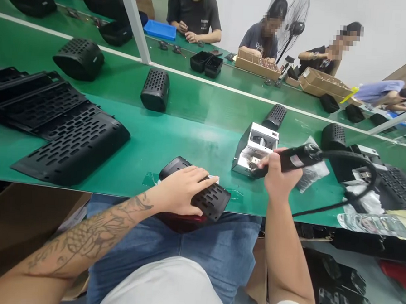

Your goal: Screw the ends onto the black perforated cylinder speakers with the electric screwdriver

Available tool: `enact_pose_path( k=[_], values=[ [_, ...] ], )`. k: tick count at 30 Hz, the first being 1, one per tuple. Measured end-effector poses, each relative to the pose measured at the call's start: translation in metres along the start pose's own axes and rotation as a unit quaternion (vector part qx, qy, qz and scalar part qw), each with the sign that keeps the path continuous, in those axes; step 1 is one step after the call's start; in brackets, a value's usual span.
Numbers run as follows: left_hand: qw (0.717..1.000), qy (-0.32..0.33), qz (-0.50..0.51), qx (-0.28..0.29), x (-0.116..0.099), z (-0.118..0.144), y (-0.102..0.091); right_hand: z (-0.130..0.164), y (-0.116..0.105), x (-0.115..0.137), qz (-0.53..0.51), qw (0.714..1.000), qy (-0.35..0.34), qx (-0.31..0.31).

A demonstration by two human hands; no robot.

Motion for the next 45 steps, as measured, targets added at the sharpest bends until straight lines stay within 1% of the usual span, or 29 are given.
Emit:
enact_pose_path(
  k=[2, 4, 6, 8, 10, 13, 19, 28, 31, 34, 41, 43, 45],
  values=[
    [0.998, -0.046, -0.028, 0.018, 0.009, -0.006, -0.001, 0.014, 0.008, 0.021, -0.061, 0.997, 0.0, 0.036],
    [0.993, -0.102, -0.056, 0.015, 0.014, -0.006, 0.0, 0.033, 0.021, 0.04, -0.13, 0.987, 0.015, 0.095],
    [0.987, -0.146, -0.066, 0.012, 0.016, -0.003, 0.003, 0.055, 0.038, 0.051, -0.182, 0.971, 0.045, 0.149],
    [0.984, -0.165, -0.064, 0.011, 0.016, -0.001, 0.004, 0.073, 0.054, 0.055, -0.207, 0.959, 0.065, 0.181],
    [0.984, -0.166, -0.06, 0.013, 0.016, -0.002, 0.003, 0.084, 0.066, 0.054, -0.209, 0.955, 0.064, 0.203],
    [0.984, -0.167, -0.06, 0.024, 0.015, -0.004, -0.001, 0.088, 0.076, 0.044, -0.189, 0.955, 0.058, 0.221],
    [0.982, -0.167, -0.071, 0.049, 0.011, -0.006, -0.006, 0.084, 0.081, 0.027, -0.178, 0.95, 0.079, 0.244],
    [0.984, -0.16, -0.059, 0.058, 0.011, -0.01, -0.005, 0.087, 0.088, 0.025, -0.169, 0.927, 0.087, 0.324],
    [0.984, -0.159, -0.054, 0.065, 0.01, -0.011, -0.006, 0.089, 0.088, 0.025, -0.168, 0.925, 0.085, 0.329],
    [0.983, -0.161, -0.047, 0.075, 0.01, -0.011, -0.005, 0.09, 0.086, 0.023, -0.169, 0.928, 0.087, 0.322],
    [0.982, -0.166, -0.044, 0.074, 0.011, -0.012, -0.004, 0.094, 0.087, 0.023, -0.15, 0.932, 0.093, 0.316],
    [0.982, -0.168, -0.045, 0.078, 0.011, -0.012, -0.004, 0.088, 0.084, 0.025, -0.143, 0.938, 0.102, 0.298],
    [0.98, -0.175, -0.045, 0.081, 0.01, -0.013, -0.004, 0.073, 0.075, 0.026, -0.131, 0.953, 0.093, 0.256]
  ],
)
Point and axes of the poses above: each hand's wrist, its own z-axis away from the middle knuckle, its own y-axis out of the palm, x = y × z, the point moved 6 cm from there along -z, towards the middle knuckle, and after that the axes turned 9 degrees about -z, right-handed, at the moved point
